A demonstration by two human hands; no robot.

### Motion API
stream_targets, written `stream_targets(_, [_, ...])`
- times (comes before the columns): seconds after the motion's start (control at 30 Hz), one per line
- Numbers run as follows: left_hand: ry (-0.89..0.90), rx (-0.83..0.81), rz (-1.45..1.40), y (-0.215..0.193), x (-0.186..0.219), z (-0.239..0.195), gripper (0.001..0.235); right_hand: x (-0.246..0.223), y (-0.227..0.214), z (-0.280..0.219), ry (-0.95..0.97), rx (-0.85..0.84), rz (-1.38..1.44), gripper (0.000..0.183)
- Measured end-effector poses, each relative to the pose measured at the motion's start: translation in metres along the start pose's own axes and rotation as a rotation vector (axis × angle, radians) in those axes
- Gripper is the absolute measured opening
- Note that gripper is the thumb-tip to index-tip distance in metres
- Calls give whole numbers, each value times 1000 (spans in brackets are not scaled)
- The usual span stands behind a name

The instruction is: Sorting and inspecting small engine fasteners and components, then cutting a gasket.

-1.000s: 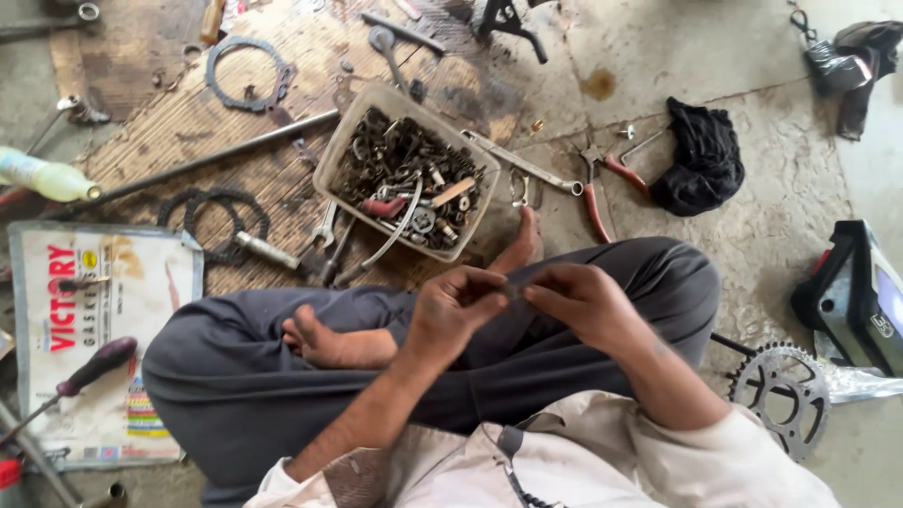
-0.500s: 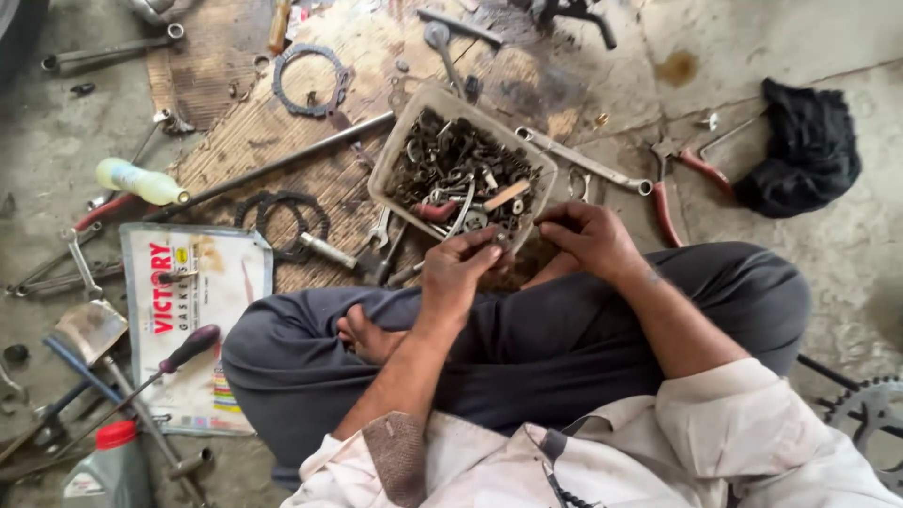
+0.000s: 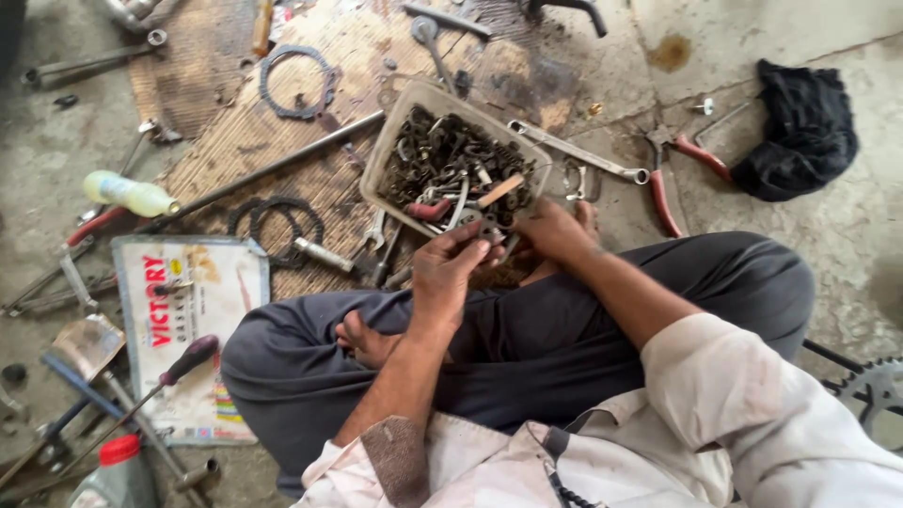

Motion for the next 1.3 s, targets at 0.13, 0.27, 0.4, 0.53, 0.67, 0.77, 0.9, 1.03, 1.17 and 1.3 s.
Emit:
stream_targets(0.13, [39,-15,-58,-4,-3,1,31,-2,7,-4,-101,-83,218,32])
stream_targets(0.27, [96,-22,-18,-1,7,1,28,-32,24,-34,-75,-79,194,31])
stream_targets(0.4, [83,-15,17,-2,5,1,27,-46,28,-18,-223,40,-22,34])
stream_targets(0.53, [116,-28,7,-5,2,3,25,-58,34,-13,-219,-7,-53,35])
stream_targets(0.67, [128,-15,16,-6,0,5,25,-57,40,5,-289,-57,-60,37])
stream_targets(0.77, [121,-8,42,-6,-3,6,24,-75,30,-18,-232,-142,-124,36])
stream_targets(0.9, [133,34,160,-9,9,5,24,-116,-12,-58,-289,-44,-720,39])
stream_targets(1.03, [139,73,147,-27,2,4,26,-86,-155,37,-169,261,-300,36])
stream_targets(1.17, [148,65,-35,-24,17,6,28,-65,-217,58,-334,739,-75,57])
stream_targets(1.3, [172,31,-79,-24,29,7,31,-58,-199,75,-398,702,-1,78])
Point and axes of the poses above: each hand's wrist, its own z-axis towards the middle knuckle, its own y-axis out of the palm, x = y × z, the point moved 8 cm from there along z, towards the middle knuckle, and after that the axes turned 14 degrees about y, right-handed, at the moved point
